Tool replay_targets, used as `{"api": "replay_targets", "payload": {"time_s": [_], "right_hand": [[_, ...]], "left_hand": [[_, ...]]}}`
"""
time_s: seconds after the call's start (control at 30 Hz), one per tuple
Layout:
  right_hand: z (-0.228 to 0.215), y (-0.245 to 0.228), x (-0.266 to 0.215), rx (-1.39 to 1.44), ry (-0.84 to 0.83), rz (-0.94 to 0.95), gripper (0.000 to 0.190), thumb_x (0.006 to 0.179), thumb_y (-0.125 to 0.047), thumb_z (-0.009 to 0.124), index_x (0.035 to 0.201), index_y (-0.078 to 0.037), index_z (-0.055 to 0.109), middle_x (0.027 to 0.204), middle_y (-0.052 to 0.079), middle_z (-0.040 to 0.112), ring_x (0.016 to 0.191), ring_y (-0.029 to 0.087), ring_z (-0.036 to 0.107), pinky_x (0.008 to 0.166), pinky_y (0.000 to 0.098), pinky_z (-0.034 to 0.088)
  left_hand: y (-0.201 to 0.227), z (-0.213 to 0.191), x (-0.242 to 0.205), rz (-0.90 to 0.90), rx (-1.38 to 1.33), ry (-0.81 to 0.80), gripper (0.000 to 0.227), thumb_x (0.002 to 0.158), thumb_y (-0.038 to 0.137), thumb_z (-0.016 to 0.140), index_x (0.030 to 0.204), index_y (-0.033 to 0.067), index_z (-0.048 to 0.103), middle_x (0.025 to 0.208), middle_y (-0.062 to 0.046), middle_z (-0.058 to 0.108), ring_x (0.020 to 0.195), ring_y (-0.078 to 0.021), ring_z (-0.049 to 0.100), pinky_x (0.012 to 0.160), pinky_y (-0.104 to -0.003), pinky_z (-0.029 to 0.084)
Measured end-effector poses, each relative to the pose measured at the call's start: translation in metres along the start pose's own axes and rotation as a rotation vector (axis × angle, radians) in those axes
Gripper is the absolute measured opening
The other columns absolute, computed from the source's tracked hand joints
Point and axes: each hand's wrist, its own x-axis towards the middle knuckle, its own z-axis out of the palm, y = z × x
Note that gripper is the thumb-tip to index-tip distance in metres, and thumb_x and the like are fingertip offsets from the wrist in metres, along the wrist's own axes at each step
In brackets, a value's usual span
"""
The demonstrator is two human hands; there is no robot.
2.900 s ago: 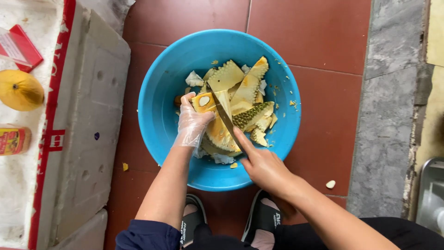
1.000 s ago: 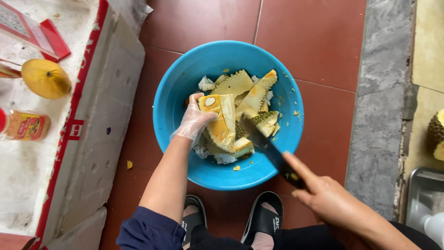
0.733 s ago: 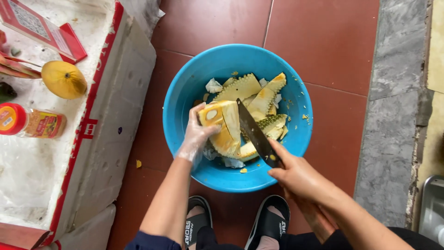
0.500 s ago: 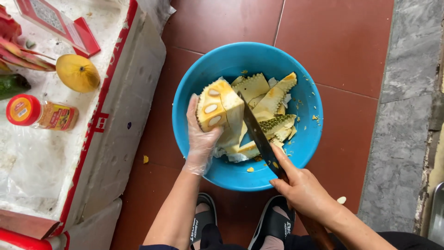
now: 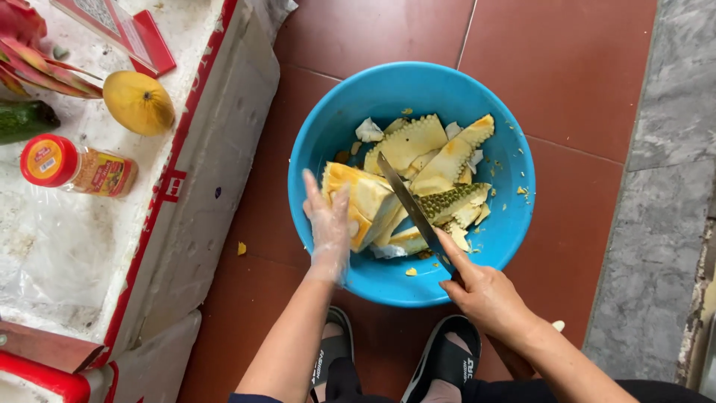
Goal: Peeling and cutting a jackfruit using a large knife in a processing area
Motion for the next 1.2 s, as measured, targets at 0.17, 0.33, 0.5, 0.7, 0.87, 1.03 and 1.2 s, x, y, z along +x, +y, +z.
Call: {"api": "replay_targets", "payload": {"time_s": [0.17, 0.33, 0.5, 0.7, 0.87, 1.03, 1.2], "right_hand": [[-0.019, -0.026, -0.025, 0.441, 0.048, 0.215, 0.093, 0.091, -0.011, 0.063, 0.166, -0.053, 0.027, 0.066, 0.017, 0.074, 0.050, 0.026, 0.069, 0.068, 0.0342, 0.060], [0.015, 0.005, -0.004, 1.044, 0.002, 0.211, 0.093, 0.088, 0.002, 0.062, 0.166, -0.034, 0.028, 0.051, 0.024, 0.047, 0.029, 0.028, 0.045, 0.028, 0.0388, 0.039], [0.037, -0.004, -0.006, 1.196, -0.023, 0.151, 0.089, 0.087, -0.001, 0.061, 0.164, -0.029, 0.028, 0.053, 0.022, 0.045, 0.030, 0.031, 0.044, 0.030, 0.0416, 0.040], [0.029, 0.000, 0.020, 1.073, 0.027, 0.019, 0.094, 0.087, 0.005, 0.063, 0.166, -0.028, 0.025, 0.053, 0.029, 0.055, 0.030, 0.036, 0.054, 0.027, 0.0419, 0.046], [0.024, 0.021, 0.029, 1.065, 0.027, 0.020, 0.097, 0.084, 0.012, 0.066, 0.165, -0.026, 0.028, 0.048, 0.033, 0.053, 0.029, 0.043, 0.059, 0.024, 0.0447, 0.048], [0.013, 0.039, 0.050, 1.131, -0.004, 0.020, 0.097, 0.083, 0.008, 0.070, 0.164, -0.025, 0.027, 0.048, 0.033, 0.048, 0.026, 0.043, 0.054, 0.023, 0.0484, 0.045], [-0.025, 0.015, 0.040, 0.940, -0.095, -0.028, 0.095, 0.084, 0.009, 0.067, 0.165, -0.024, 0.030, 0.048, 0.031, 0.053, 0.030, 0.041, 0.059, 0.026, 0.0447, 0.047]], "left_hand": [[0.024, 0.004, 0.012, -0.121, 0.095, 0.007, 0.075, 0.083, 0.073, 0.046, 0.137, 0.0212, 0.052, 0.136, -0.009, 0.046, 0.102, -0.0217, 0.068, 0.094, -0.037, 0.058], [0.043, 0.008, 0.006, -0.277, 0.088, -0.050, 0.055, 0.079, 0.049, 0.073, 0.110, 0.0202, 0.038, 0.113, -0.007, 0.061, 0.093, -0.0178, 0.061, 0.072, -0.036, 0.051], [0.047, 0.000, -0.003, -0.367, -0.061, -0.090, 0.076, 0.079, 0.031, 0.062, 0.151, 0.0247, 0.039, 0.135, -0.016, 0.060, 0.106, -0.0293, 0.065, 0.066, -0.034, 0.054], [0.002, 0.018, 0.004, -0.162, -0.008, -0.036, 0.089, 0.073, 0.023, 0.067, 0.160, 0.0191, 0.045, 0.120, -0.016, 0.064, 0.110, -0.0324, 0.065, 0.091, -0.043, 0.053], [-0.001, 0.013, 0.040, -0.040, 0.235, -0.058, 0.072, 0.068, 0.046, 0.072, 0.134, 0.0195, 0.059, 0.115, -0.018, 0.067, 0.119, -0.0360, 0.066, 0.106, -0.047, 0.053], [0.033, 0.032, 0.044, -0.325, 0.138, -0.171, 0.089, 0.074, 0.057, 0.085, 0.142, 0.0107, 0.052, 0.127, -0.023, 0.068, 0.124, -0.0398, 0.066, 0.103, -0.053, 0.054], [0.026, 0.030, 0.049, -0.330, 0.238, -0.325, 0.110, 0.063, 0.037, 0.089, 0.158, 0.0264, 0.034, 0.141, -0.015, 0.066, 0.129, -0.0327, 0.065, 0.105, -0.046, 0.054]]}}
